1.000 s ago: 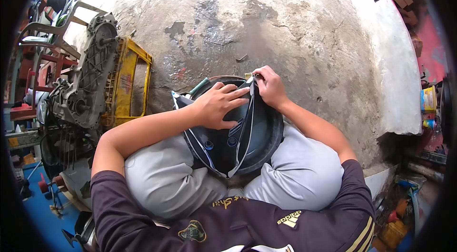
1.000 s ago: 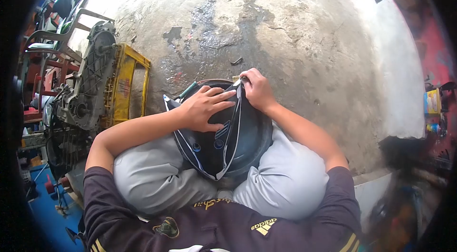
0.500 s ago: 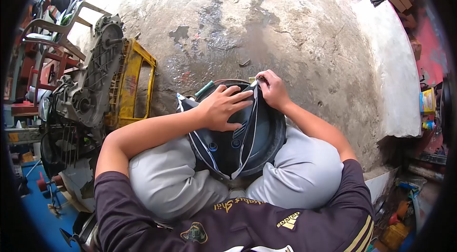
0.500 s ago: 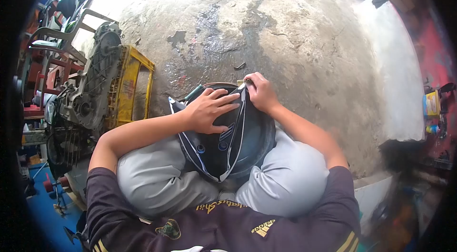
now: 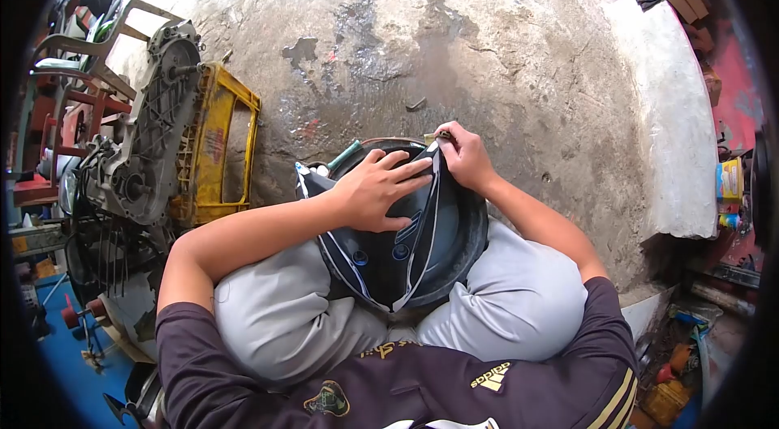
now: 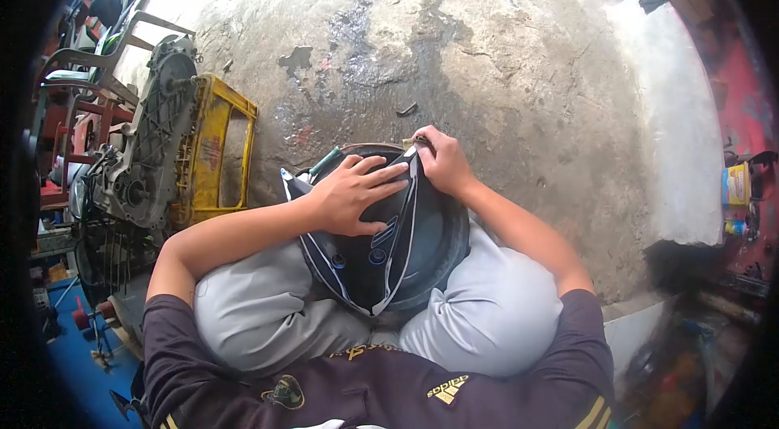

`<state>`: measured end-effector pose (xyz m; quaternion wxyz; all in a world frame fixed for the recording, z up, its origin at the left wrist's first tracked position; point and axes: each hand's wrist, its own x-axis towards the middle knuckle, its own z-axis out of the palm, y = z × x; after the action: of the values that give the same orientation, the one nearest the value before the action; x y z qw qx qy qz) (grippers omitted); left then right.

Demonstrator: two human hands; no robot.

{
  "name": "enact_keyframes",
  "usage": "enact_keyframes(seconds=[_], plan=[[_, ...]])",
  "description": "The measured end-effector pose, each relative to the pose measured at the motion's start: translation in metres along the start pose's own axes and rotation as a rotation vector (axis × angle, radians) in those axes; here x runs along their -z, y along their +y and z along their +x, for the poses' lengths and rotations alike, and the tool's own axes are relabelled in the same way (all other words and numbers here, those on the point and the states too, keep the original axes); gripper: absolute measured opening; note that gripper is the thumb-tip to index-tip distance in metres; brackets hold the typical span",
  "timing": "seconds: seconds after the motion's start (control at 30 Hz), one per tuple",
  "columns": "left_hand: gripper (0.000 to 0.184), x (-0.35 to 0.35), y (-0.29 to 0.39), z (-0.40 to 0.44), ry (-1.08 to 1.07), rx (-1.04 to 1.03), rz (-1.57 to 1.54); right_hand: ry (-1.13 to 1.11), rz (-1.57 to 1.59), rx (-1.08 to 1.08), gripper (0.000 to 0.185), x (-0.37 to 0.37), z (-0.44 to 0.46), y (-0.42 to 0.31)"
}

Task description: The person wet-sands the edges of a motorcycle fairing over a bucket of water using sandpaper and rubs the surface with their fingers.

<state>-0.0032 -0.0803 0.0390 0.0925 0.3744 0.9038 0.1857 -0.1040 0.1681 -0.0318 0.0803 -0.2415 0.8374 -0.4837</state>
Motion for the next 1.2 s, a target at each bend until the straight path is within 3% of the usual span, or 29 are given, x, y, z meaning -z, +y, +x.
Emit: enact_keyframes(seconds=[0.07,0.17,0.47,0.6,0.7,0.83,0.9,1.0,1.13,1.2], plan=[[0.087,0.001,0.000,-0.001,-0.001,0.003,0.001,-0.036,0.051,-0.163,0.018,0.001,0.003,-0.002],[0.087,0.000,0.001,-0.001,0.001,0.007,0.002,-0.032,-0.041,-0.079,0.019,0.001,0.004,-0.011],[0.087,0.001,-0.001,-0.001,-0.009,0.005,0.004,-0.051,0.019,-0.093,0.020,0.002,0.002,-0.009],[0.086,0.000,0.000,-0.001,-0.009,0.011,0.007,0.043,-0.010,-0.038,0.019,0.000,0.003,-0.005],[0.086,0.001,0.000,-0.001,-0.013,0.013,0.005,-0.073,0.004,-0.090,0.019,0.005,0.003,-0.016],[0.086,0.000,0.000,-0.001,-0.005,0.012,0.006,-0.027,0.022,-0.094,0.019,0.000,0.006,-0.006],[0.086,0.000,0.000,-0.001,-0.005,0.009,0.001,-0.047,0.008,0.054,0.016,0.001,0.005,-0.006],[0.086,0.000,-0.001,-0.001,0.000,0.006,0.001,0.016,0.017,-0.034,0.016,-0.003,0.007,-0.004],[0.085,0.000,-0.001,-0.001,0.006,0.002,-0.004,-0.017,-0.002,0.029,0.016,-0.001,0.004,-0.005],[0.085,0.001,-0.002,0.000,-0.001,0.001,0.000,0.004,0.038,-0.084,0.022,-0.001,0.006,-0.004]])
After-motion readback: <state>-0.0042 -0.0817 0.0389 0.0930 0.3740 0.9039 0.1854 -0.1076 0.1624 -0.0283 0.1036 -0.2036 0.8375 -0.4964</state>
